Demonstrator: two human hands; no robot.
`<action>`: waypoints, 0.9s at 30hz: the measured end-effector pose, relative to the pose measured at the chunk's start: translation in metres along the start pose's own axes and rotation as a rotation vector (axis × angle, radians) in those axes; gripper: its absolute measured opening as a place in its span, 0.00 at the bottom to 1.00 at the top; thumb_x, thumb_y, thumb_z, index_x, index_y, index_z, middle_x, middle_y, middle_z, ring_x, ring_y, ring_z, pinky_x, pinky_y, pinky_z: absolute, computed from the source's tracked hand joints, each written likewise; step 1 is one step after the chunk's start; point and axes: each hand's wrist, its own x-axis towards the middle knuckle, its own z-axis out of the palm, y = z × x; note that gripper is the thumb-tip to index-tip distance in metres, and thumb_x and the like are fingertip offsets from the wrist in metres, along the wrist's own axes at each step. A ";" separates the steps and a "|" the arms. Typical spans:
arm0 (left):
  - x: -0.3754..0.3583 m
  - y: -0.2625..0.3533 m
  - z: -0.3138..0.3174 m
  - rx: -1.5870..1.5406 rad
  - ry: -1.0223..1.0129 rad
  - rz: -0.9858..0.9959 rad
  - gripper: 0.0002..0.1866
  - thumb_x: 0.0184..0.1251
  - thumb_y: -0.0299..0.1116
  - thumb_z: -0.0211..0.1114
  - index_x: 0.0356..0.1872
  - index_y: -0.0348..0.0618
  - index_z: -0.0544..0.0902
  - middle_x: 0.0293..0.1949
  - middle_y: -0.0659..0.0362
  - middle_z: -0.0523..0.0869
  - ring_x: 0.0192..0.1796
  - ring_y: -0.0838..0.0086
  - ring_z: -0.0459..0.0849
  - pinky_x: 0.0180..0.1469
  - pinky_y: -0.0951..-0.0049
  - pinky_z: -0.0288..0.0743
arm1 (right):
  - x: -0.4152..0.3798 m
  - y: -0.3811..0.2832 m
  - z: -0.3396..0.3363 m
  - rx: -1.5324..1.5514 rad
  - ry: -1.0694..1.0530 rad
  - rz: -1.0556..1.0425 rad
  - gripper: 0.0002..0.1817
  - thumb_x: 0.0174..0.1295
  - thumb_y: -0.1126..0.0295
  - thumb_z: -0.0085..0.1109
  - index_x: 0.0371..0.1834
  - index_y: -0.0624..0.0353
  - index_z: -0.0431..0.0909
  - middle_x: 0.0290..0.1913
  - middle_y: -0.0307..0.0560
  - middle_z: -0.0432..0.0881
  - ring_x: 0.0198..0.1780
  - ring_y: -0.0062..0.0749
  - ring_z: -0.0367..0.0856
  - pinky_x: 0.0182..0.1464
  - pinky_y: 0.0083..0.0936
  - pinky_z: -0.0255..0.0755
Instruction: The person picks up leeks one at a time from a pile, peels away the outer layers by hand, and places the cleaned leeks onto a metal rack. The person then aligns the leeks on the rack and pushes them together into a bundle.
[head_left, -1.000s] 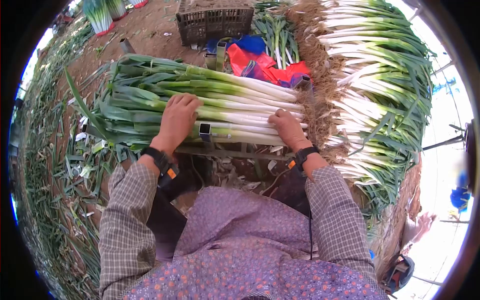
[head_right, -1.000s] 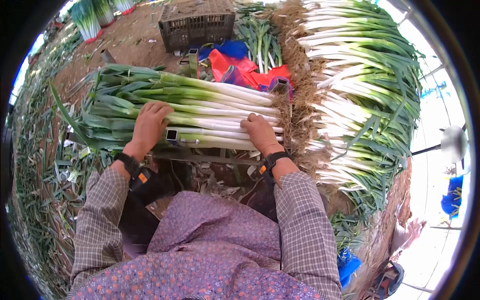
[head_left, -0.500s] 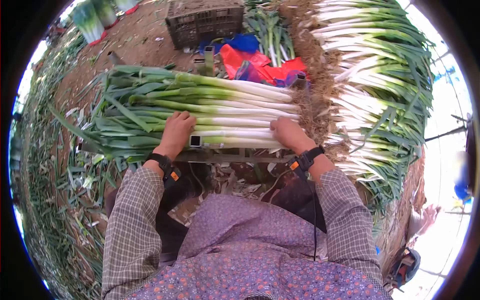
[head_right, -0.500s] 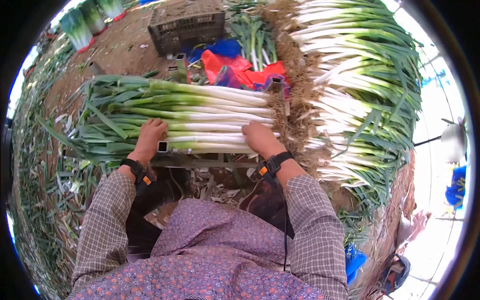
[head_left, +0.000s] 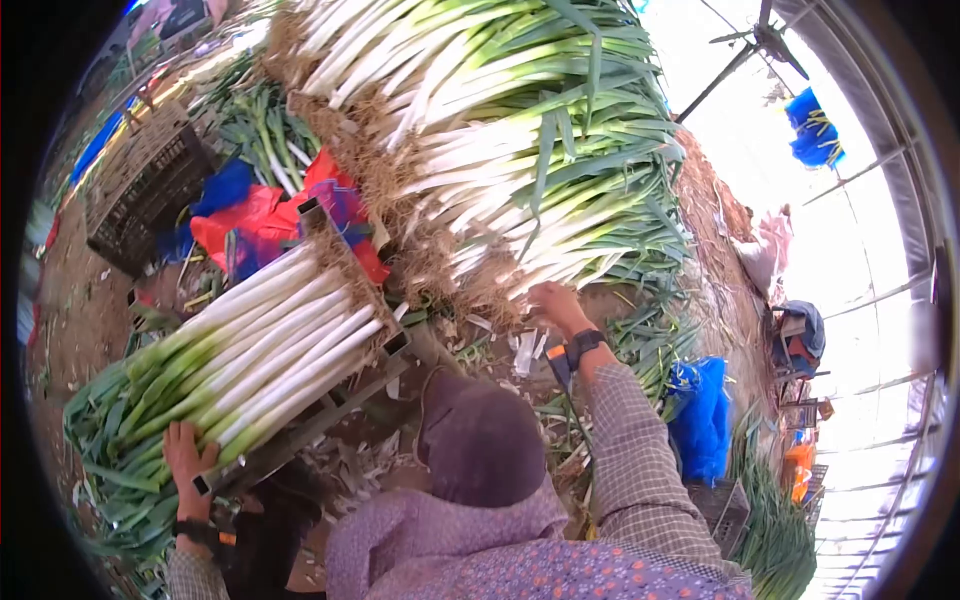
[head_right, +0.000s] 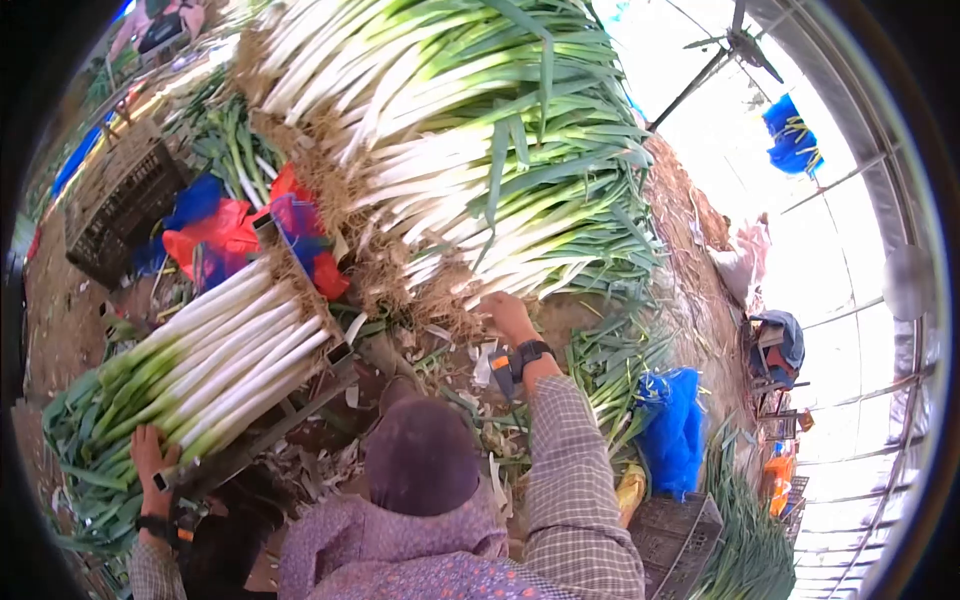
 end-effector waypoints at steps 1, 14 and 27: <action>0.000 -0.001 0.000 0.000 0.001 0.003 0.16 0.43 0.31 0.67 0.33 0.41 0.71 0.37 0.49 0.70 0.44 0.49 0.70 0.46 0.52 0.63 | 0.012 0.000 0.000 0.009 0.102 -0.038 0.21 0.61 0.69 0.59 0.59 0.54 0.76 0.39 0.47 0.84 0.35 0.30 0.84 0.32 0.29 0.79; 0.000 -0.010 0.001 -0.026 -0.031 -0.008 0.17 0.40 0.28 0.66 0.32 0.41 0.69 0.35 0.49 0.69 0.42 0.50 0.68 0.44 0.53 0.62 | 0.093 -0.008 0.002 -0.167 0.611 -0.178 0.15 0.56 0.61 0.67 0.39 0.59 0.80 0.36 0.56 0.85 0.38 0.49 0.84 0.42 0.40 0.77; 0.028 -0.025 -0.031 -0.685 -0.063 -0.111 0.08 0.60 0.29 0.64 0.39 0.39 0.80 0.32 0.58 0.82 0.37 0.74 0.78 0.42 0.73 0.72 | -0.193 -0.190 0.037 0.731 -0.357 -0.477 0.25 0.66 0.69 0.57 0.65 0.59 0.65 0.44 0.41 0.79 0.48 0.28 0.79 0.45 0.30 0.79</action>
